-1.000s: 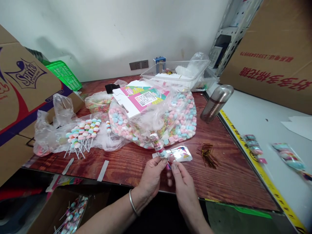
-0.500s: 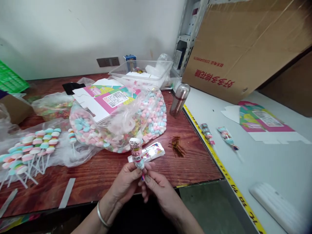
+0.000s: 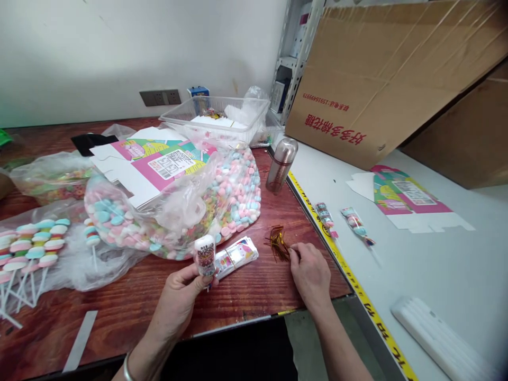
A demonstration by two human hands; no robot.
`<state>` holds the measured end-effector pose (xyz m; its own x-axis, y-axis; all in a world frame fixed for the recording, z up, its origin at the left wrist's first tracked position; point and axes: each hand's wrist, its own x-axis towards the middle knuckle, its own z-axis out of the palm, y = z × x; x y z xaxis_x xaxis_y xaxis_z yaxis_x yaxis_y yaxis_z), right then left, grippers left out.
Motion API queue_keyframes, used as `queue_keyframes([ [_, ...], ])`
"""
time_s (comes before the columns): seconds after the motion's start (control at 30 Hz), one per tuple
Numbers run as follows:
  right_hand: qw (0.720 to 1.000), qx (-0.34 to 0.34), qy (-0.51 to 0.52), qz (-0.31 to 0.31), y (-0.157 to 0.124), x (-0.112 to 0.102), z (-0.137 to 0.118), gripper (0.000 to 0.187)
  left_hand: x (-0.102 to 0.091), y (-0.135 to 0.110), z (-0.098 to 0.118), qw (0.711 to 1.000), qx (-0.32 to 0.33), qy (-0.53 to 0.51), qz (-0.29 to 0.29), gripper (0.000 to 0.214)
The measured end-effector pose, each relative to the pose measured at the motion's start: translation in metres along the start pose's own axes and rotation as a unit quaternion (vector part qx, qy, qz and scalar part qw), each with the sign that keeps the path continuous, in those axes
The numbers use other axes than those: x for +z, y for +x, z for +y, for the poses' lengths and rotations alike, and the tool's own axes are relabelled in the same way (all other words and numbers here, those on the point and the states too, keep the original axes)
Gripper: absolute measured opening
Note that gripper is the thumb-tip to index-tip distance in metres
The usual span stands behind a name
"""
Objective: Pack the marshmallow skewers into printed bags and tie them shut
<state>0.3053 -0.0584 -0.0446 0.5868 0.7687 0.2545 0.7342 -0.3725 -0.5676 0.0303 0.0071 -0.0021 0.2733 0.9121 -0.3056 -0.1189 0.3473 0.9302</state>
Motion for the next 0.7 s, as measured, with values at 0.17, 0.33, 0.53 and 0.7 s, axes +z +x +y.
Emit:
queue_keyframes([
  [0.17, 1.000, 0.011, 0.025, -0.001, 0.001, 0.001, 0.005, 0.019, -0.001, 0.003, -0.003, 1.000, -0.008, 0.010, 0.004, 0.025],
  [0.33, 0.997, 0.021, 0.078, 0.006, -0.001, -0.006, 0.005, 0.024, 0.004, 0.004, 0.000, 0.999, -0.030, 0.005, 0.017, 0.033],
  [0.53, 0.991, 0.018, 0.133, 0.010, -0.002, -0.012, -0.004, 0.023, 0.003, 0.005, 0.001, 0.998, 0.015, 0.061, 0.008, 0.027],
  [0.7, 0.986, 0.028, 0.161, 0.021, -0.002, -0.010, -0.008, 0.019, 0.000, 0.005, 0.001, 0.992, 0.040, 0.121, 0.003, 0.028],
])
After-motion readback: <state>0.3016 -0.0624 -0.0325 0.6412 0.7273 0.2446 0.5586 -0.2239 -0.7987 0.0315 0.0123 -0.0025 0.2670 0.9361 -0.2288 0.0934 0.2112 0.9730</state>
